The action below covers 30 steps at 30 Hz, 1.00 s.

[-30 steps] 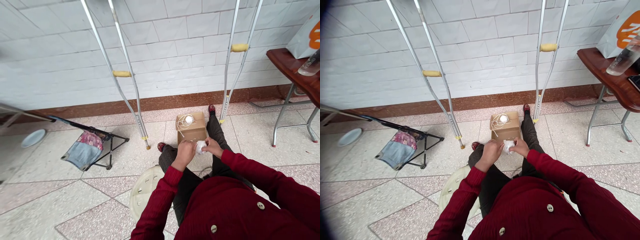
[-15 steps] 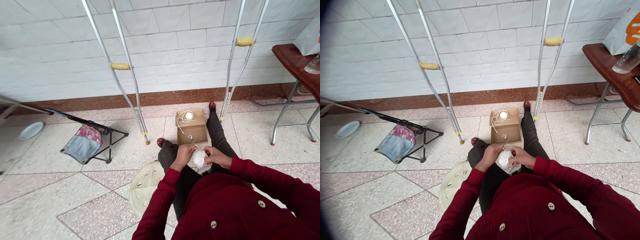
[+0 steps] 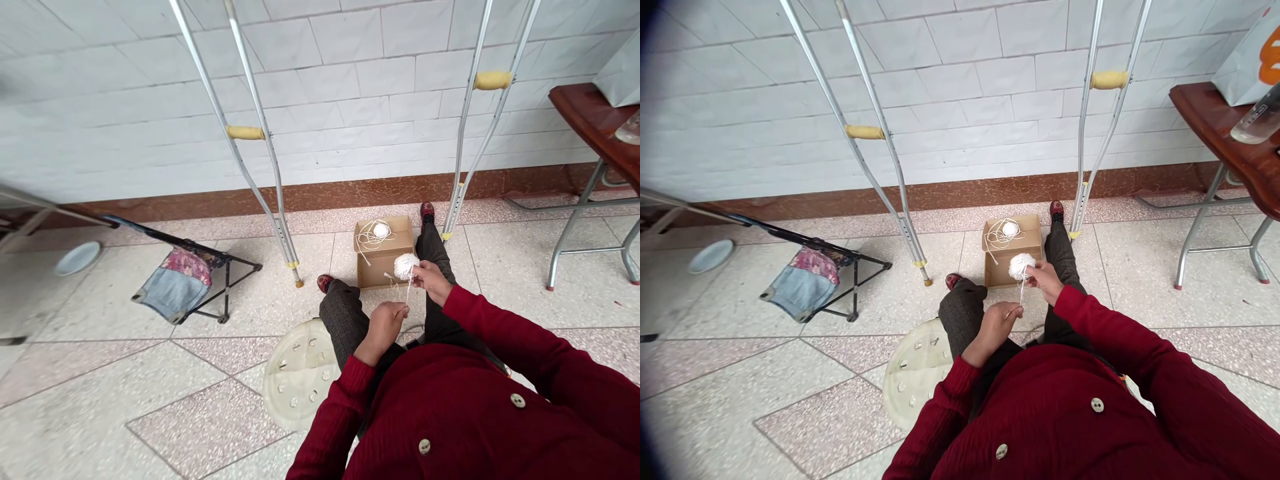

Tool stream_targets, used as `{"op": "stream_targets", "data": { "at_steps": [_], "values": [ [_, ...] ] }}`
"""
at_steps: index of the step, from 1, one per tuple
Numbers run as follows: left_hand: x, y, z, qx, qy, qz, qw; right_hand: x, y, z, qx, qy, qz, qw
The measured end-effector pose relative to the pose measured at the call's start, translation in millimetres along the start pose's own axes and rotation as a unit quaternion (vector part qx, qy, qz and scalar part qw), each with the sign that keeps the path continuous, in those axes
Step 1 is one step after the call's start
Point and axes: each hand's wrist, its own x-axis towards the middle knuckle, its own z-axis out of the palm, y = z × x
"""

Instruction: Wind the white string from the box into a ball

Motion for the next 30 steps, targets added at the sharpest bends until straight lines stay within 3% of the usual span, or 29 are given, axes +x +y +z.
{"op": "stream_targets", "data": {
  "at_steps": [2,5,8,10,14,18,21,25,30],
  "values": [
    [-0.2,-13.0,3.9,-0.038,0.004,-0.011,0.999,-16.7,-4.0,-2.9,0.026,-0.053,-0.002,0.998],
    [6.7,-26.7,-4.4,-0.01,0.034,-0.024,0.999,-46.1,1.8,-11.2,0.004,-0.144,-0.016,0.989],
    [18.1,-28.1,-20.1,0.049,0.032,0.024,0.998,-63.0,16.4,-18.6,-0.064,-0.216,-0.02,0.974],
    [25.2,-22.8,-28.1,0.09,0.018,0.066,0.994,-61.1,25.5,-20.8,-0.102,-0.227,-0.007,0.968],
    [34.0,-7.2,-35.7,0.182,0.017,0.088,0.979,-38.0,31.6,-16.6,-0.2,-0.196,0.006,0.96],
    [34.5,0.2,-45.0,0.223,0.041,0.093,0.969,-20.4,27.1,-5.7,-0.352,-0.148,-0.113,0.917],
    [31.6,1.2,-54.1,0.236,0.066,0.102,0.964,-15.8,29.4,0.3,-0.406,-0.112,-0.149,0.895],
    [26.3,6.5,-55.2,0.236,0.071,0.087,0.965,-8.3,39.8,-1.9,-0.382,-0.087,-0.158,0.906],
    [19.0,12.5,-28.8,0.136,0.059,0.056,0.987,10.4,39.9,-14.3,-0.281,-0.015,-0.176,0.943]
  ]
}}
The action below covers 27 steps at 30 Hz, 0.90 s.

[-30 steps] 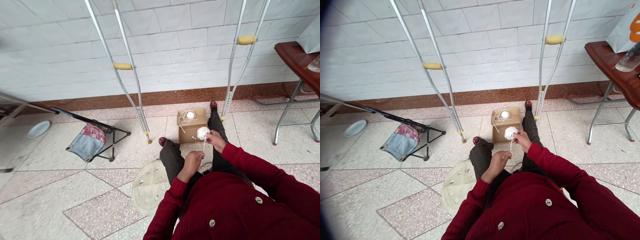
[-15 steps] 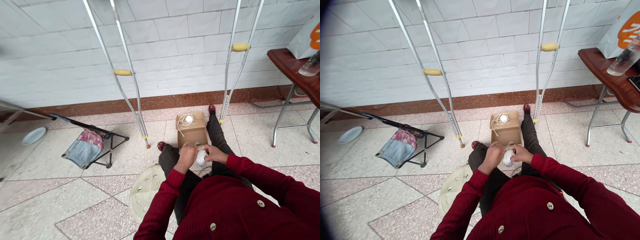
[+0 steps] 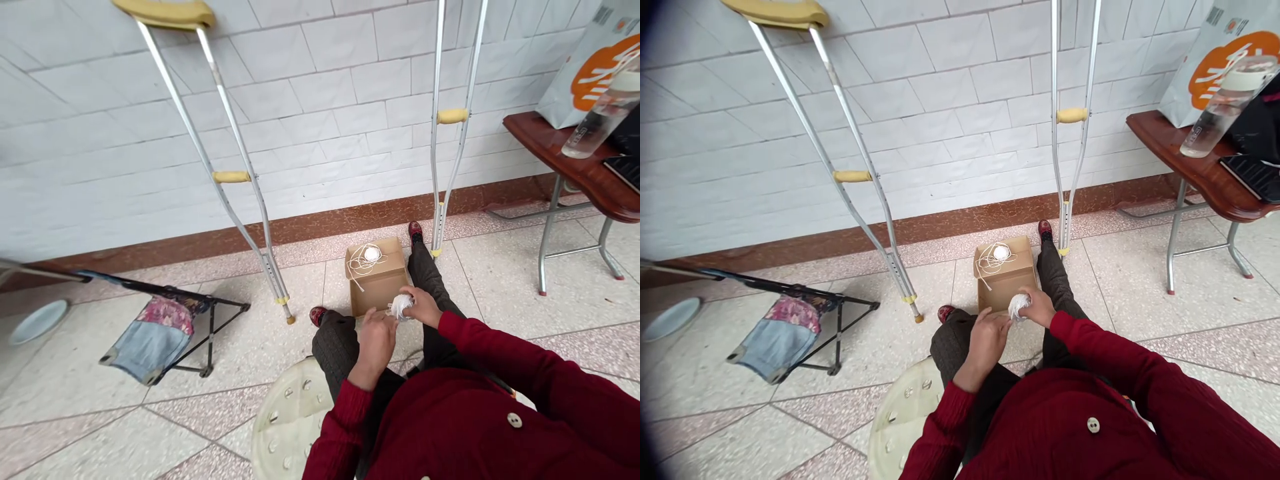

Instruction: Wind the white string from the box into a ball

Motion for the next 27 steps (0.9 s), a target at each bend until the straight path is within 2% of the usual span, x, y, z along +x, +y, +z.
{"op": "stream_targets", "data": {
  "at_steps": [4,9,11,13,15,18,20,24,27],
  "values": [
    [-5.7,2.1,21.3,-0.117,-0.028,-0.048,0.992,10.9,-10.6,-0.8,0.126,0.013,0.053,0.991],
    [-13.3,-13.9,36.4,-0.19,-0.037,-0.074,0.978,2.2,-42.9,0.1,0.28,-0.005,0.099,0.955],
    [-15.1,-23.2,40.1,-0.206,-0.038,-0.083,0.974,-7.7,-52.5,-2.2,0.284,-0.035,0.073,0.956],
    [-14.0,-31.7,40.1,-0.201,-0.032,-0.116,0.972,-20.2,-58.0,-4.6,0.247,-0.052,0.013,0.967],
    [-9.5,-38.4,34.1,-0.188,-0.036,-0.125,0.974,-34.6,-60.1,-6.4,0.192,-0.058,-0.044,0.979],
    [3.0,-44.7,15.0,-0.165,-0.056,-0.047,0.984,-53.7,-58.6,-8.6,0.106,-0.071,-0.08,0.989],
    [13.7,-45.9,0.0,-0.106,-0.054,-0.002,0.993,-59.6,-55.2,-10.8,0.059,-0.073,-0.088,0.992],
    [35.1,-37.2,-24.5,0.051,-0.04,0.041,0.997,-52.0,-47.3,-16.3,-0.017,-0.052,-0.073,0.996],
    [46.7,-24.1,-38.6,0.11,-0.028,0.049,0.992,-41.1,-44.2,-16.5,-0.023,-0.035,-0.069,0.997]
  ]
}}
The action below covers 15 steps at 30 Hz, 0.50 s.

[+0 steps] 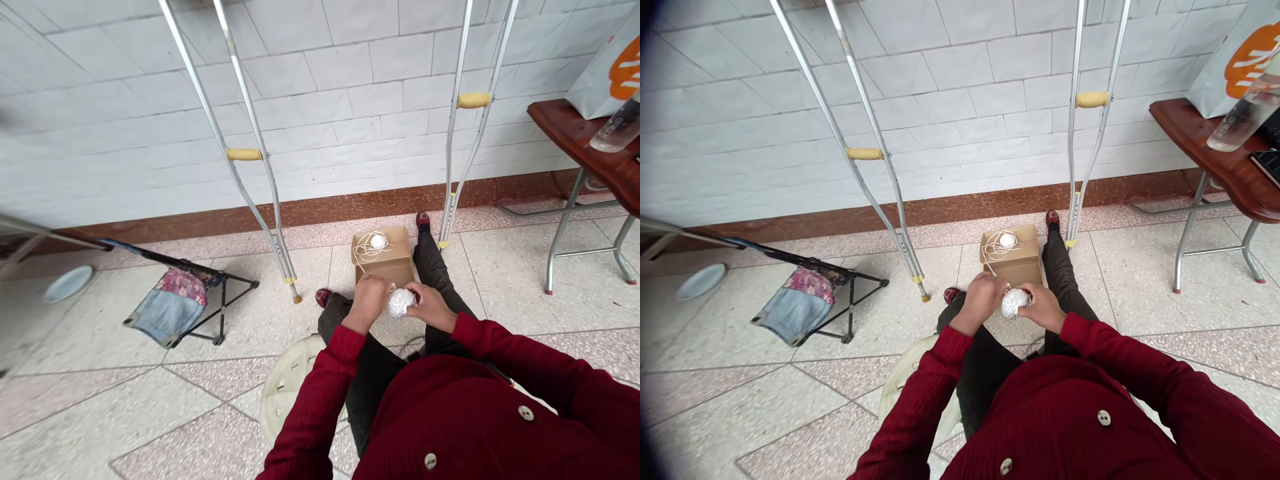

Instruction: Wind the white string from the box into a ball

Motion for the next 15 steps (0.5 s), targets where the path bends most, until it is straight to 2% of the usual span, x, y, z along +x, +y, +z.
{"op": "stream_targets", "data": {
  "at_steps": [4,7,11,13,15],
  "values": [
    [2.8,11.2,-18.5,0.038,0.016,0.001,0.999,10.6,8.1,7.9,0.077,0.009,-0.013,0.997],
    [-7.3,20.7,-21.9,0.031,0.025,0.014,0.999,22.4,18.4,16.0,0.175,0.014,0.035,0.984],
    [-29.5,36.6,-7.5,-0.034,0.044,-0.003,0.998,46.0,20.0,19.5,0.308,0.055,0.141,0.939],
    [-39.9,43.2,5.9,-0.076,0.04,-0.029,0.996,56.4,11.0,16.8,0.369,0.081,0.175,0.909],
    [-47.8,46.1,20.8,-0.14,0.029,-0.068,0.987,61.5,-2.3,11.8,0.415,0.079,0.183,0.888]
  ]
}}
